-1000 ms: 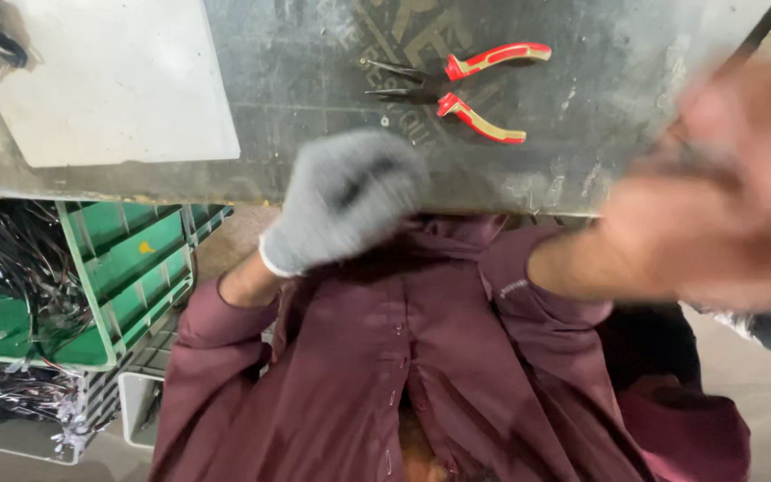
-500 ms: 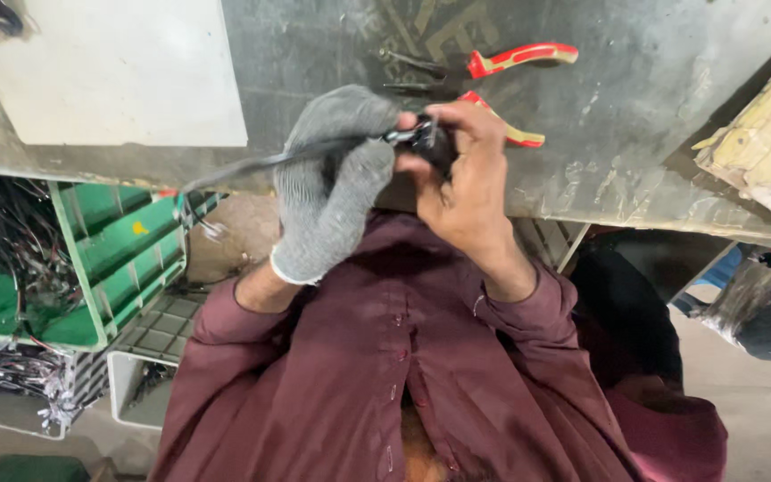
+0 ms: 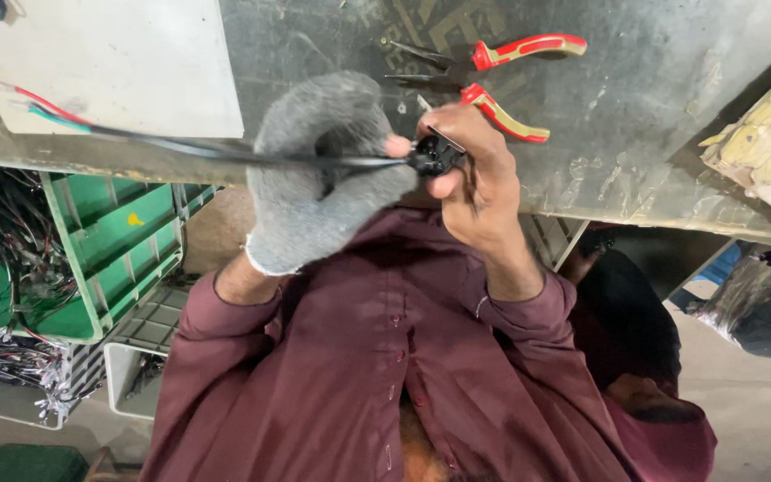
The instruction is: The person repeatedly picks up black wire harnesses, positions the ends in red-handled pliers, and crimps the connectors. The person then places the finished harnesses on the table and repeats the process with new harnesses.
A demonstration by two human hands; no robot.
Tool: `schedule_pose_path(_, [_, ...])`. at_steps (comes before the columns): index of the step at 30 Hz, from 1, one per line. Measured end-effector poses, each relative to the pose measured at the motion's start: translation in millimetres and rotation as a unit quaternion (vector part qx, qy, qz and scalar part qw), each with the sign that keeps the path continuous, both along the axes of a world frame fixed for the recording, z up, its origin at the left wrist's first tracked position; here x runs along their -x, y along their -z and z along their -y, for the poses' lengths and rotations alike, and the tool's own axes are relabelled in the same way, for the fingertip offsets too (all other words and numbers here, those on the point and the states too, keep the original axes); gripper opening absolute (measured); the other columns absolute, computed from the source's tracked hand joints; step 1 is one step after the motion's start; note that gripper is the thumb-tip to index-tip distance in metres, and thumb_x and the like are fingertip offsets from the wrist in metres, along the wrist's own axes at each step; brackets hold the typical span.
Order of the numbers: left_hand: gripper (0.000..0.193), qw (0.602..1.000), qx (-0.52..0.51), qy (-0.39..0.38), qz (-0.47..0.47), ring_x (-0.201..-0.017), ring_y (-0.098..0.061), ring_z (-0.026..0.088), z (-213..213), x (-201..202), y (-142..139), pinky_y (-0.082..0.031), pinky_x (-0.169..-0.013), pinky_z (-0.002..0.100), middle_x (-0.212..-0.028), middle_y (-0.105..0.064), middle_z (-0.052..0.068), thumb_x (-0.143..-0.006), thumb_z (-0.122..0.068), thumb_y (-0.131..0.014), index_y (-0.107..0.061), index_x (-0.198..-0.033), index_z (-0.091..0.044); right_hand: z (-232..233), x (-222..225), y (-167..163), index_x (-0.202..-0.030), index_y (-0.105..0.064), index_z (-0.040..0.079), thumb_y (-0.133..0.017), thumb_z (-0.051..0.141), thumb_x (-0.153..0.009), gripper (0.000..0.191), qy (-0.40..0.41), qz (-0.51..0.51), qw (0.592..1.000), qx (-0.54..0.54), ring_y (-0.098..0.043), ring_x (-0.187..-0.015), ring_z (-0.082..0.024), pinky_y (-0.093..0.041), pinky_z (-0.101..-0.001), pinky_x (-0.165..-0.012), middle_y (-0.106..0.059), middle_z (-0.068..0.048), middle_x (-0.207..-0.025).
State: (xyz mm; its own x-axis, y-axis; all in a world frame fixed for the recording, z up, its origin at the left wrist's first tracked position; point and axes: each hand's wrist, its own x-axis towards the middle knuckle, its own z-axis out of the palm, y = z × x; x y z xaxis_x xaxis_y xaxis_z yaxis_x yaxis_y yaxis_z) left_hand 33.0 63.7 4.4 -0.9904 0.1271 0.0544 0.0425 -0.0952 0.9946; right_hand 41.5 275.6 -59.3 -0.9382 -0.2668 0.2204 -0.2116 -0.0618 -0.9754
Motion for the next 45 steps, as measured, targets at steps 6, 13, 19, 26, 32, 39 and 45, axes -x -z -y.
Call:
schedule_pose_path(6, [0.056, 0.99, 0.137, 0.031, -0.001, -0.095, -0.073, 0.008, -2.5, 3.0, 1.6, -0.063, -0.085, 0.023, -0.111, -0.074, 0.001, -0.101, -0.02, -0.089, -0.056, -0.143, -0.005, -3.5, -8.3, -9.3, -0.142, -0.05, 0.0, -0.053, -0.008, -0.104, 0.039, 0.02, 0.031, 0.994, -0.107, -0.063, -0.111, -0.021, -0.06, -0.0221, -0.074, -0.061, -0.018, -0.132])
schedule_pose_path(13, [0.046, 0.954, 0.28, 0.051, -0.091, -0.104, -0.071, 0.026, -8.5, 12.6, 1.2, -0.056, -0.093, 0.032, -0.12, -0.072, 0.007, -0.102, -0.024, -0.082, -0.062, -0.141, -0.01, 1.6, -12.5, -13.9, -0.139, -0.054, -0.002, -0.054, 0.015, -0.111, 0.032, 0.056, 0.087, 0.989, -0.109, -0.059, -0.093, -0.01, -0.05, -0.023, -0.085, -0.064, -0.01, -0.125])
schedule_pose_path(19, [0.037, 0.949, 0.289, 0.059, -0.112, -0.126, -0.064, 0.028, -16.1, 12.8, 3.0, -0.045, -0.114, 0.04, -0.141, -0.067, 0.008, -0.102, -0.026, -0.076, -0.064, -0.133, -0.011, -10.4, -6.1, -15.2, -0.12, -0.064, -0.007, -0.055, 0.026, -0.109, 0.035, 0.004, 0.289, 0.957, 0.021, -0.046, -0.072, -0.007, -0.038, -0.0213, -0.066, -0.053, -0.001, -0.085])
schedule_pose_path(26, [0.039, 0.957, 0.202, 0.159, -0.131, -0.14, -0.057, 0.029, -10.0, 19.7, 11.1, -0.039, -0.123, 0.042, -0.147, -0.062, 0.008, -0.104, -0.015, -0.068, -0.063, -0.143, -0.009, -6.3, -2.3, -10.6, -0.126, -0.059, -0.003, -0.053, 0.015, -0.106, 0.027, -0.026, 0.162, 0.986, -0.022, -0.051, -0.085, -0.01, -0.044, -0.0269, -0.076, -0.059, -0.001, -0.099])
schedule_pose_path(32, [0.037, 0.962, 0.109, 0.237, -0.08, -0.134, -0.054, 0.035, -0.9, 20.3, 0.5, -0.043, -0.119, 0.046, -0.133, -0.067, 0.007, -0.09, -0.02, -0.078, -0.073, -0.125, -0.01, -27.5, 0.2, 10.4, -0.116, -0.046, 0.0, -0.058, 0.011, -0.099, 0.024, -0.236, 0.174, 0.954, 0.063, -0.055, -0.072, -0.014, -0.046, -0.0291, -0.066, -0.059, -0.007, -0.086])
schedule_pose_path(39, [0.027, 0.968, 0.052, 0.22, -0.108, -0.122, -0.057, 0.027, -1.8, 19.4, 1.0, -0.044, -0.11, 0.041, -0.118, -0.073, 0.003, -0.086, -0.018, -0.08, -0.074, -0.112, -0.012, -30.8, -25.8, 27.4, -0.142, -0.047, -0.005, -0.059, 0.012, -0.1, 0.047, -0.317, 0.252, 0.889, 0.215, -0.057, -0.131, -0.02, -0.049, -0.0343, -0.108, -0.057, -0.017, -0.14])
schedule_pose_path(45, [0.022, 0.991, 0.014, 0.127, 0.026, -0.12, -0.063, 0.023, -11.9, 12.1, 6.4, -0.049, -0.106, 0.032, -0.124, -0.068, 0.01, -0.102, -0.002, -0.059, -0.068, -0.122, -0.004, -0.4, -41.7, 56.9, -0.158, -0.019, 0.002, -0.067, 0.021, -0.114, 0.068, -0.014, 0.181, 0.974, 0.139, -0.061, -0.131, -0.017, -0.049, -0.0313, -0.109, -0.047, -0.011, -0.159])
